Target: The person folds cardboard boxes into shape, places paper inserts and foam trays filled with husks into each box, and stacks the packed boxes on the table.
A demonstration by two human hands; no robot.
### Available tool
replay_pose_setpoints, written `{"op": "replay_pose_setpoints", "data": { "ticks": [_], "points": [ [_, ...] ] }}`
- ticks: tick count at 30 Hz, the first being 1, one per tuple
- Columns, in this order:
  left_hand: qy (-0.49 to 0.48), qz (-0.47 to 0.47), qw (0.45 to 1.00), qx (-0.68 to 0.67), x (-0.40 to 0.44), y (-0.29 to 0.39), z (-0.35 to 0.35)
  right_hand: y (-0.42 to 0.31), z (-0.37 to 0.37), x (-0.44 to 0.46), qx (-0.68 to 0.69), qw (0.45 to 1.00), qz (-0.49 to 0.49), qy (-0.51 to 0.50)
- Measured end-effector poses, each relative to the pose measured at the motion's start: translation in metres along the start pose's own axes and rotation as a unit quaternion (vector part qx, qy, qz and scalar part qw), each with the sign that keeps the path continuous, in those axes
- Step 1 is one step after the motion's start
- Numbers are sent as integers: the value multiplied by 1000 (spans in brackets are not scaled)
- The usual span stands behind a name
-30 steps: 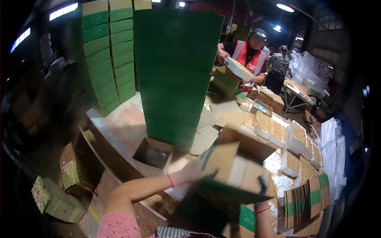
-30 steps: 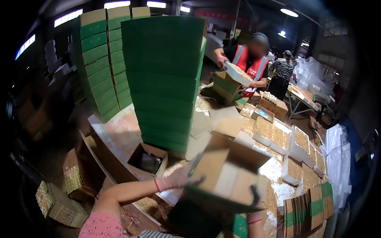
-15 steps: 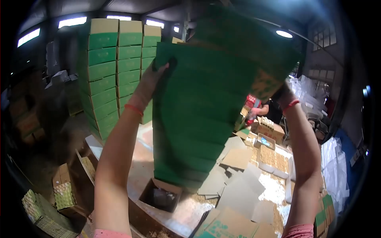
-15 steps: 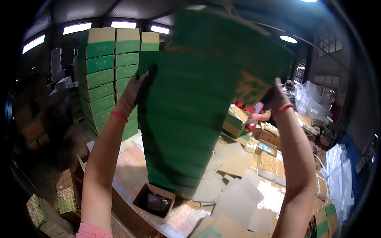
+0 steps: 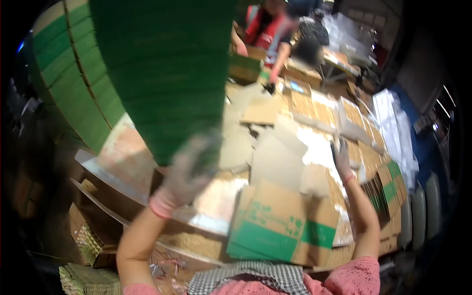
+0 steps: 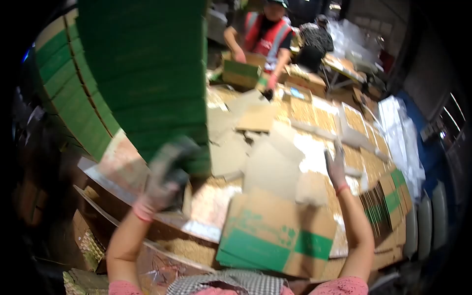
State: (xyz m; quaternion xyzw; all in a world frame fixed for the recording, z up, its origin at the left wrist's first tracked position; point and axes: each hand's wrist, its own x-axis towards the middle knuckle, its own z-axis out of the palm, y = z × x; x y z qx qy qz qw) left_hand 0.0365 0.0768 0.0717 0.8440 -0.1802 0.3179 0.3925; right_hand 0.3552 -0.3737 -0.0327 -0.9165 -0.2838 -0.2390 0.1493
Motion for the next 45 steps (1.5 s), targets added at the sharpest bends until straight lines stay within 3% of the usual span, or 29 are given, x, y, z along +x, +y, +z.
{"op": "replay_pose_setpoints", "data": {
  "ticks": [1,2,3,4,6,7,9,10,12,14,16,17,19,21,22,23,25,29,31,34,35,37,39,40,41,42,43,44,45],
  "points": [
    [-102,-168,969,-151,-34,-15,55,38,3,-76,6,978,204,-32],
    [-91,-249,957,-116,-69,-37,106,59,4,-149,-119,945,302,-44],
    [-78,-327,939,-74,-100,-57,150,83,1,-200,-97,904,375,-179],
    [-55,-434,882,-175,-116,-69,177,112,22,-261,102,903,385,-163],
    [-46,-578,754,-309,-163,-124,245,103,29,-303,284,885,333,-161],
    [-129,-474,866,-90,-137,-69,238,68,24,-301,268,900,289,-187],
    [-154,-396,904,-54,-143,-51,238,64,12,-287,-95,974,100,-177],
    [-179,-369,911,-55,-144,-40,233,38,-14,-255,101,974,184,-80],
    [-17,-448,888,-106,-120,-7,222,-2,-75,-183,377,882,268,96],
    [158,-307,921,-178,-96,32,210,-11,-119,-150,501,800,290,160],
    [175,-212,942,190,-79,58,193,-10,-133,-145,564,742,302,201],
    [256,12,926,277,-60,73,188,-9,-129,-142,520,789,209,253],
    [137,95,912,376,-16,124,169,10,-107,-160,598,756,196,179],
    [-117,66,879,457,17,158,174,9,-117,-155,555,793,178,178],
    [-217,53,877,425,33,161,180,-7,-140,-147,365,898,94,227],
    [-319,-126,881,326,41,157,184,-28,-165,-138,153,952,7,266],
    [-348,-137,886,274,51,146,179,-61,-174,-140,23,991,-120,60],
    [-346,-143,907,191,68,121,165,-75,-149,-177,84,968,-174,161],
    [-410,-198,828,329,79,137,167,-60,-160,-174,159,942,-219,200],
    [-291,-283,905,125,82,118,162,-38,-198,-157,461,828,-313,56],
    [-261,-261,929,14,65,91,163,-36,-205,-154,492,821,-284,59],
    [-198,-272,938,79,35,110,200,-51,-182,-142,377,862,-336,41],
    [-113,8,973,199,51,164,234,-80,-135,-167,142,926,-320,-142],
    [-93,192,954,213,52,171,253,-78,-117,-166,154,910,-379,-69],
    [-202,271,940,41,52,183,262,-71,-96,-157,160,884,-439,4],
    [-282,385,876,78,48,174,281,-62,-88,-131,-6,898,-426,112],
    [-369,388,841,74,42,182,307,-53,-108,-99,-77,908,-361,199],
    [-455,233,854,-97,25,182,337,-44,-128,-67,-145,909,-283,269],
    [-494,276,824,43,13,169,356,-41,-160,-45,-119,925,-160,322]
  ]
}}
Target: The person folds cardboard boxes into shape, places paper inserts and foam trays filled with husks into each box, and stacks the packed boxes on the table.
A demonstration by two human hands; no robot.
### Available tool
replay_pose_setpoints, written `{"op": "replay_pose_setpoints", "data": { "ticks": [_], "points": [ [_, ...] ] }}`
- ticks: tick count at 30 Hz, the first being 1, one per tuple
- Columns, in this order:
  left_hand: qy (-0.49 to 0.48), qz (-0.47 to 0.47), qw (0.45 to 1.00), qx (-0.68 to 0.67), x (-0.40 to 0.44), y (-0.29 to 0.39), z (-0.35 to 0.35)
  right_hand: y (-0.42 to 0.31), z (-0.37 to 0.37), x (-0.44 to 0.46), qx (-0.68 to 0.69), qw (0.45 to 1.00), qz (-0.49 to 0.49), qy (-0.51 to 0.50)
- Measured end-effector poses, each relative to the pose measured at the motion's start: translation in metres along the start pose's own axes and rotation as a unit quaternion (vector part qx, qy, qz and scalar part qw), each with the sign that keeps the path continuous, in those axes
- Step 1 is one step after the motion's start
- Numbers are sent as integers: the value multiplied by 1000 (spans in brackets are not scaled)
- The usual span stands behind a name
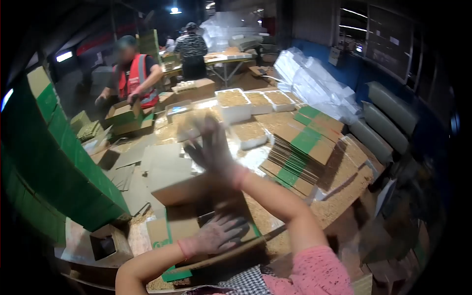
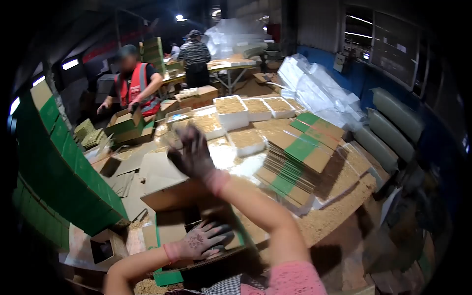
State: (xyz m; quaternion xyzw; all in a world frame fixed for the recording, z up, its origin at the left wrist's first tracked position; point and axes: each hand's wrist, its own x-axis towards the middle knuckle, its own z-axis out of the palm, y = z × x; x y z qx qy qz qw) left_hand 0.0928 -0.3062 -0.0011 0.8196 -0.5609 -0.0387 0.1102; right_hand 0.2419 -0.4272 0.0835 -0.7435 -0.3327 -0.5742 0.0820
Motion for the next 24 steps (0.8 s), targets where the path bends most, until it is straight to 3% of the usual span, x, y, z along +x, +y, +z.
{"op": "replay_pose_setpoints", "data": {
  "ticks": [2,3,4,6,7,8,10,11,12,14,15,16,18,20,22,23,24],
  "points": [
    [43,8,996,-76,2,-19,16,23,39,-4,42,976,174,-127],
    [6,12,988,-154,1,-17,0,9,28,-16,-10,917,163,-365],
    [-29,13,938,-344,-9,-15,-22,4,19,-24,85,848,143,-503],
    [-103,29,932,-345,-18,8,-59,-25,-17,-58,62,900,82,-423],
    [-108,-16,979,-173,-19,23,-72,-43,-31,-86,96,864,100,-484],
    [-110,-61,992,6,-18,31,-80,-50,-34,-94,150,793,137,-575],
    [13,-123,986,108,-27,0,-81,-47,-14,-128,306,840,272,-356],
    [52,-188,970,148,-36,-18,-73,-45,7,-151,346,832,348,-257],
    [86,-250,946,187,-47,-32,-63,-43,-41,-126,438,764,446,-162],
    [86,-339,929,118,-78,-43,-40,-58,-62,-178,427,714,529,-168],
    [155,-303,934,106,-94,-50,-38,-75,-59,-269,299,885,265,-240],
    [170,-290,933,125,-111,-57,-35,-93,-89,-294,461,741,355,-335],
    [336,-277,897,-78,-142,-64,-32,-92,-151,-163,552,486,594,-325],
    [378,-288,871,-124,-167,-61,-7,-68,-148,-104,611,514,534,-279],
    [409,-339,812,-243,-203,-71,32,-56,-139,-58,663,536,472,-224],
    [418,-350,786,-293,-212,-71,39,-55,-132,-27,574,682,308,-333],
    [407,-336,783,-330,-212,-66,34,-61,-117,-5,448,782,122,-416]
  ]
}}
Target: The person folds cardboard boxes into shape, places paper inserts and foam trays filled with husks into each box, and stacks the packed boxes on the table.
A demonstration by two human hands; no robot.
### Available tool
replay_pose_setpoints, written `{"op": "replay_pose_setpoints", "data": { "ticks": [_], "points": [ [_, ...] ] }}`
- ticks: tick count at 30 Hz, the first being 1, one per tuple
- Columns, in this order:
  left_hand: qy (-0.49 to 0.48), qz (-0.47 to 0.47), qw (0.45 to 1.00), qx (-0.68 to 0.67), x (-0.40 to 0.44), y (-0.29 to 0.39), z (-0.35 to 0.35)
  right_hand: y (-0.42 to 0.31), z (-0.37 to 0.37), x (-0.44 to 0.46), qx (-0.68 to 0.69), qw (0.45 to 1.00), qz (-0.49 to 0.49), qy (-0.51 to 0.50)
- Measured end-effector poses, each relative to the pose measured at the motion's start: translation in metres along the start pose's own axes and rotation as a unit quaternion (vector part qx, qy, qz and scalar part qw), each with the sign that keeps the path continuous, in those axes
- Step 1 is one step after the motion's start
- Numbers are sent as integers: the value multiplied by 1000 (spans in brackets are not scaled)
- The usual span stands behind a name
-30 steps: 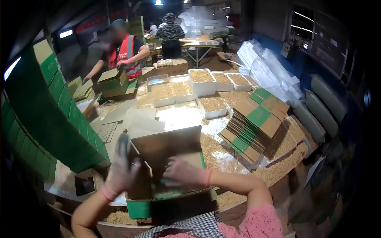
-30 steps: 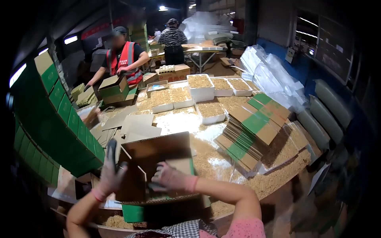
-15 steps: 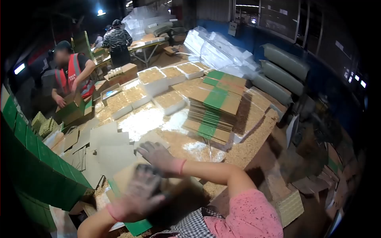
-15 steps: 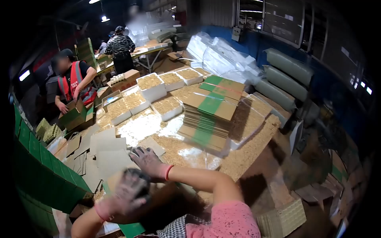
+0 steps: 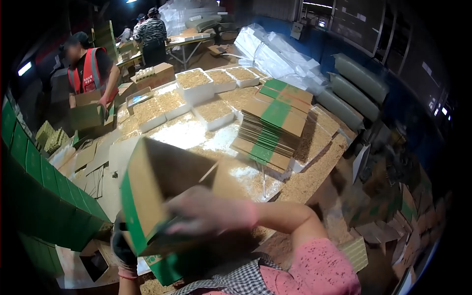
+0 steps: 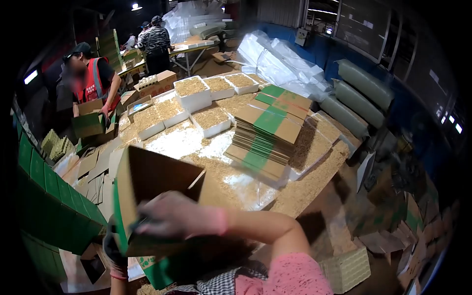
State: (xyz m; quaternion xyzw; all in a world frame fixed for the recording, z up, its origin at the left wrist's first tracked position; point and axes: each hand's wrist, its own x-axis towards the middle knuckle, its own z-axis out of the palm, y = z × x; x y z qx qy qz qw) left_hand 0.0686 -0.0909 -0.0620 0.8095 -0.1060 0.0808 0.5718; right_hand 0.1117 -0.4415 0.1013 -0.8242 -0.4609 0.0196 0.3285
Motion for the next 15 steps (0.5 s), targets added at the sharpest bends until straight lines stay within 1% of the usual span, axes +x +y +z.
{"op": "replay_pose_setpoints", "data": {
  "ticks": [1,2,3,4,5,6,7,8,9,10,11,12,13,14,15],
  "points": [
    [38,7,969,-244,5,-1,3,-3,25,24,-41,998,-29,-46],
    [73,17,878,-472,12,-1,7,-10,64,43,-82,991,-58,-90],
    [139,-35,966,-214,15,4,10,-8,123,47,-111,974,-128,-150],
    [144,-34,966,-214,14,11,16,0,165,48,-141,947,-199,-209],
    [73,-57,992,-84,14,20,24,-21,152,45,-133,940,-204,-237],
    [4,-81,996,49,14,29,27,-40,132,36,-127,932,-211,-266],
    [50,-156,985,-59,12,41,19,-23,116,34,-131,929,-219,-269],
    [97,-136,982,-88,11,33,10,2,90,39,-35,967,-189,-168],
    [143,-162,957,-193,7,33,2,30,60,50,64,984,-154,-66],
    [216,-160,930,-250,16,74,16,62,16,69,280,939,-166,109],
    [173,-134,975,-39,7,93,11,118,-7,82,290,920,-102,244],
    [130,-140,981,30,3,74,-1,202,-15,88,209,901,16,380],
    [192,-119,959,-171,-1,44,-3,295,-18,96,118,858,147,478],
    [198,-109,961,-161,-3,23,-2,381,-13,93,23,801,269,534],
    [204,-99,962,-151,-6,2,-1,448,-6,88,-39,738,372,561]
  ]
}}
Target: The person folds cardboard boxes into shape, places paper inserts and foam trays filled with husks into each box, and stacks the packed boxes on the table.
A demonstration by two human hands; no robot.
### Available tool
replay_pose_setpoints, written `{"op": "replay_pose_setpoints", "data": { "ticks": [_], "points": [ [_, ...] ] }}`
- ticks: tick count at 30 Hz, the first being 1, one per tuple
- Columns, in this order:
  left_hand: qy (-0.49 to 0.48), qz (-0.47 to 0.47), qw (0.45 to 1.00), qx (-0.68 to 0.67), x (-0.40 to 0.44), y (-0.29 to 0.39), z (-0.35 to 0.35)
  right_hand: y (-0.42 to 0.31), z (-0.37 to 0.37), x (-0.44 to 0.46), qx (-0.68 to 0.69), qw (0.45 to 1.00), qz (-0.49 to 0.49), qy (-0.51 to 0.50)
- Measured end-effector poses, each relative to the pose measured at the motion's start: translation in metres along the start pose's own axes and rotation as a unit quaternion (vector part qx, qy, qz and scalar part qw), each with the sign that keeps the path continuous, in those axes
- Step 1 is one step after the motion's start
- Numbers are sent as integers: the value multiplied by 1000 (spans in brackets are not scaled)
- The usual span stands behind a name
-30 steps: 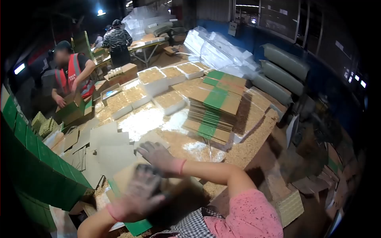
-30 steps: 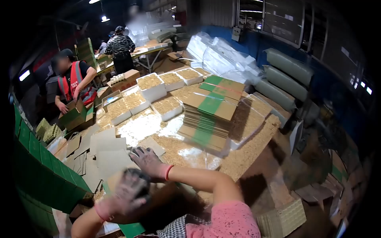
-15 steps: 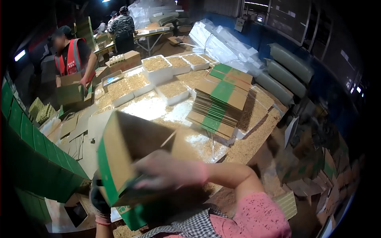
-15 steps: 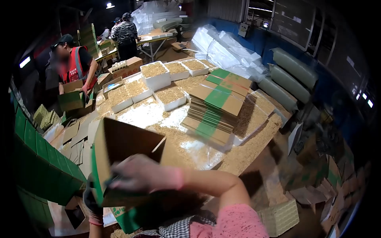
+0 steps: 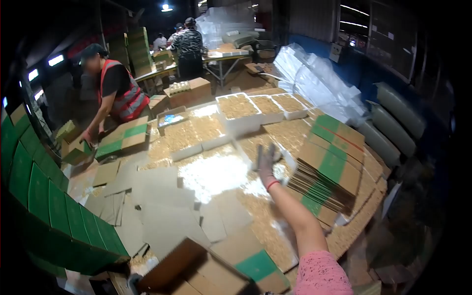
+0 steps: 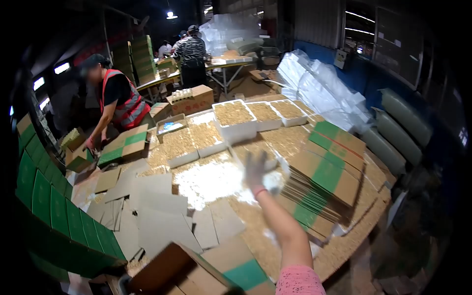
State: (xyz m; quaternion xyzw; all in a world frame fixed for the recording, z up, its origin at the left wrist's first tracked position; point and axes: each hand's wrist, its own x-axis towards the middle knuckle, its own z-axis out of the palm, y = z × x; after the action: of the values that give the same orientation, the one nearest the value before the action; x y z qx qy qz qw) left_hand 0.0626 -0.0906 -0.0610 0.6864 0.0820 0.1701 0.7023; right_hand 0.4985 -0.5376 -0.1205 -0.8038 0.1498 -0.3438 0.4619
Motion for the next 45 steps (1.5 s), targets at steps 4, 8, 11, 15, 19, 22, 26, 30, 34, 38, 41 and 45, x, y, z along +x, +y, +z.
{"op": "replay_pose_setpoints", "data": {
  "ticks": [4,8,11,15,19,22,26,30,34,38,41,45],
  "points": [
    [-10,-15,966,258,12,20,22,91,38,16,-202,940,274,16],
    [-3,-49,966,256,21,35,42,142,140,30,-78,924,369,55],
    [-113,78,907,398,40,28,12,99,110,23,-68,925,374,-22],
    [10,-3,954,299,32,36,38,97,74,20,236,896,371,58],
    [77,-25,950,301,25,17,20,104,8,-37,380,858,343,-41],
    [116,-108,985,70,20,-16,0,83,-59,-78,495,749,395,-196],
    [47,-17,979,199,18,3,18,-8,-158,-111,520,634,461,-340],
    [-6,4,978,210,25,33,33,-67,-234,-119,280,810,146,-494],
    [-77,6,976,204,38,55,50,-152,-282,-100,104,806,-184,-553],
    [-78,115,967,212,31,74,86,-239,-285,-134,123,733,44,-667],
    [-94,125,970,185,27,72,83,-245,-264,-172,15,661,-6,-750],
    [-98,17,988,117,13,68,40,-215,-200,-212,-74,624,-66,-775]
  ]
}}
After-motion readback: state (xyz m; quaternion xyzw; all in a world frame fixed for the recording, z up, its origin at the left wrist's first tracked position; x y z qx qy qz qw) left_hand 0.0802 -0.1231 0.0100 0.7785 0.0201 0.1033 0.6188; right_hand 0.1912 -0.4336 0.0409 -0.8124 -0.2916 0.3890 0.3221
